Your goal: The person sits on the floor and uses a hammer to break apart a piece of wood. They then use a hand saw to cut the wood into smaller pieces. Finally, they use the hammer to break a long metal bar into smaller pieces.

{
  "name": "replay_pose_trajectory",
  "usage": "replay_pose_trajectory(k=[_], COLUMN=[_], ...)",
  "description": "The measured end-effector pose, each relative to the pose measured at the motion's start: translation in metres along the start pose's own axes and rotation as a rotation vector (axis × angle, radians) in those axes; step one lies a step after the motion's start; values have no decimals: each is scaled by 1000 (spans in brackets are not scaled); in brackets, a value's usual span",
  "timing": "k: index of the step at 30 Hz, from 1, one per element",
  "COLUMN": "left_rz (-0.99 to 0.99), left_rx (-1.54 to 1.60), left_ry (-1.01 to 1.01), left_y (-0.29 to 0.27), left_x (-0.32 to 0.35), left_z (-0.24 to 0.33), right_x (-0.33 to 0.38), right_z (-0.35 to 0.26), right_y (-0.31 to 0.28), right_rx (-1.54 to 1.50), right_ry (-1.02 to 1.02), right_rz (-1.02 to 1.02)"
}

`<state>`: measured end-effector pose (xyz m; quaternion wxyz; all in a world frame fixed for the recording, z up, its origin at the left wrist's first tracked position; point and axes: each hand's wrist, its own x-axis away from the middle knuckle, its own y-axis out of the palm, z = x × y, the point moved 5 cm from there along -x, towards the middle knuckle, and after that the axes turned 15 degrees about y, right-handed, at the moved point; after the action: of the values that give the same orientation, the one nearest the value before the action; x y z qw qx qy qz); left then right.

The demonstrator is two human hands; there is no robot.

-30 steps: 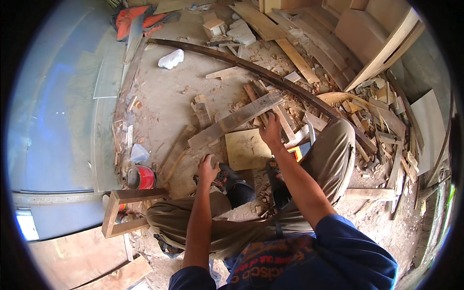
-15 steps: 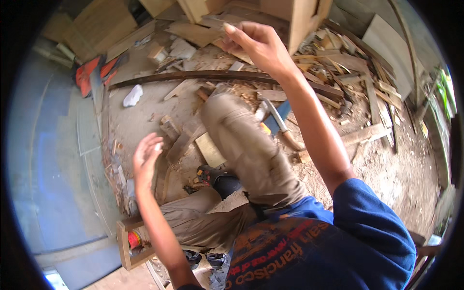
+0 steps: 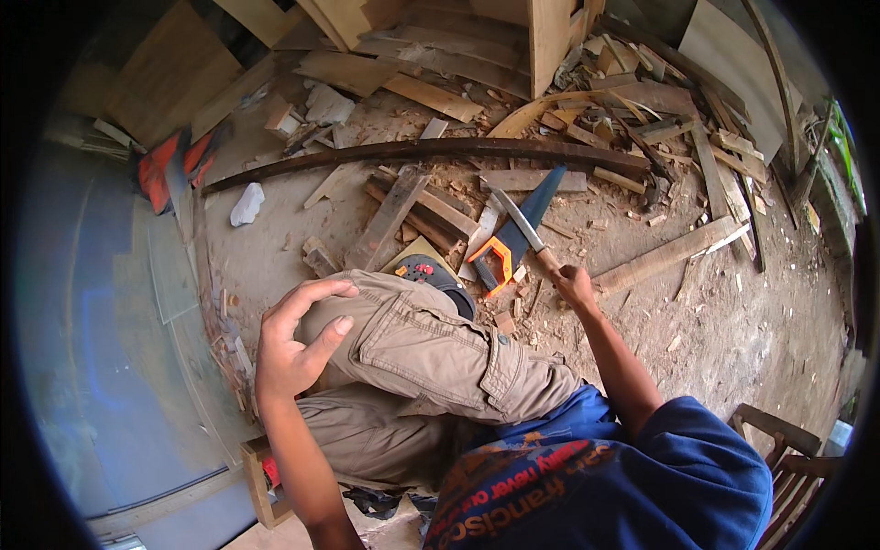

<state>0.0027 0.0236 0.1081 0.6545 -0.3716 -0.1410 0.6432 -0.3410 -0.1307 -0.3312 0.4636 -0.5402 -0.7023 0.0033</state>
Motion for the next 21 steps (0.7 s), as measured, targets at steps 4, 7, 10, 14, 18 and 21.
replay_pose_trajectory(k=[4, 7, 10, 14, 18, 21], left_rz=[-33, -147, -170, -28, 201, 255], left_rx=[56, -9, -63, -3, 65, -49], left_ry=[28, 154, 270, 360, 333, 255], left_y=[18, 32, 31, 26, 24, 15], left_x=[-23, -40, -53, -69, -68, -51], left_z=[-6, 5, 6, -4, -25, -25], right_x=[-22, -32, -42, -66, -79, -62], right_z=[5, -10, -14, 14, 33, -7], right_y=[3, 8, 18, 35, 45, 64], right_rx=[-34, 38, 242, 585, 776, 736], right_ry=[-192, -151, -32, -74, -10, 75], right_rz=[191, 143, 90, 167, 190, 64])
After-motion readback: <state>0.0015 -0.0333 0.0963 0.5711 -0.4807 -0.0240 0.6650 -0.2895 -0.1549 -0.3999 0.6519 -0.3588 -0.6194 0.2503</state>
